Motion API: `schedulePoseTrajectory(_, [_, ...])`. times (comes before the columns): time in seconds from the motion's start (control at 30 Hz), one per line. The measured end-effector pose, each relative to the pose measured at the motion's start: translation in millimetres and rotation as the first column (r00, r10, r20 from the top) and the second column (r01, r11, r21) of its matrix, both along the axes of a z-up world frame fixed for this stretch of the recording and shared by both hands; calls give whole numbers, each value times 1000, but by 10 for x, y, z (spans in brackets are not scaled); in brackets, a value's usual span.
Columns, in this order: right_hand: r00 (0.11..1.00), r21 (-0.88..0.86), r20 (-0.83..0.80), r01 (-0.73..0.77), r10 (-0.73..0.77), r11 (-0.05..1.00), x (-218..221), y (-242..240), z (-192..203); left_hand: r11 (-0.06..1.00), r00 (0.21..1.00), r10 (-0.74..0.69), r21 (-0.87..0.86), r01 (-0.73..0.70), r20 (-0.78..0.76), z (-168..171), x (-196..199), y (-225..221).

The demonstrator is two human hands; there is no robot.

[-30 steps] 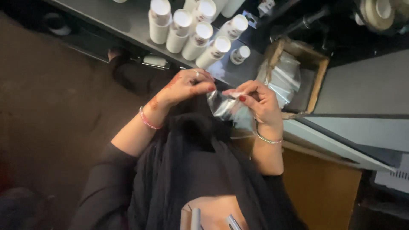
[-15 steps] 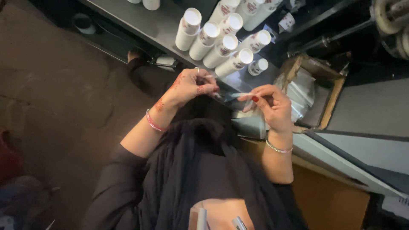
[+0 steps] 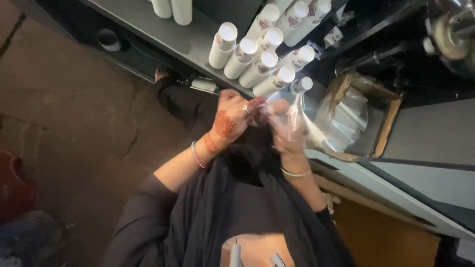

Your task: Packing stacks of paper cups into plastic sleeves and organizing them in a workspace.

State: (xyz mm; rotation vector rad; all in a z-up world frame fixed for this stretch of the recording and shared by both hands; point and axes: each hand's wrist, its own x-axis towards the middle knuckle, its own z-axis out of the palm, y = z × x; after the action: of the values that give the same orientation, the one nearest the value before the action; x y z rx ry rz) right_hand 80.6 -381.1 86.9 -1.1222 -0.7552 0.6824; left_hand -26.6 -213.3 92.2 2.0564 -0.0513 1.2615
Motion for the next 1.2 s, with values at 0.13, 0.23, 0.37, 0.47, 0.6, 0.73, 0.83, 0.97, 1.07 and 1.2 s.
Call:
schedulePoseTrajectory(0.13, [950, -103, -291, -152, 117, 983, 152, -126, 242, 1000, 997, -29, -14, 28, -66, -168, 79, 112])
schedulePoseTrajectory(0.23, [989, -217, -59, -145, 136, 965, 285, -84, 307, 665, 828, -559, -571, 481, 46, -195, 70, 27])
schedulePoseTrajectory(0.37, [723, -148, 689, 196, -41, 969, 122, 0, 532, 586, 722, -630, -785, 201, -285, 139, 42, -139])
schedulePoseTrajectory(0.47, [853, -214, 495, 301, -162, 929, 195, -11, 9, 976, 961, -205, 30, 214, -187, 160, 17, -204])
schedulePoseTrajectory(0.6, [750, -254, 628, 452, -210, 855, 495, 7, -230, 883, 955, -271, 364, 297, -122, -90, 234, -144])
schedulePoseTrajectory(0.73, [998, 1, 12, 62, -62, 998, 799, 62, 377, 589, 740, -673, -609, 531, -5, -104, 507, 15])
schedulePoseTrajectory(0.83, [906, 57, 360, 216, -222, 975, 917, 224, 714, 48, 623, -675, -818, 573, 396, -16, 734, 61])
schedulePoseTrajectory(0.97, [856, -320, 168, 517, -489, 794, 1457, 383, -329, -26, 897, -407, -984, 178, 173, -303, 914, 34])
schedulePoseTrajectory(1.07, [784, -249, 522, 517, -337, 819, 1248, 191, -955, 210, 902, -397, -974, -90, -169, -783, 735, -15])
schedulePoseTrajectory(1.2, [654, -275, 729, 554, -205, 786, 934, 238, -934, 180, 887, -406, -971, -157, -218, -1636, 796, -126])
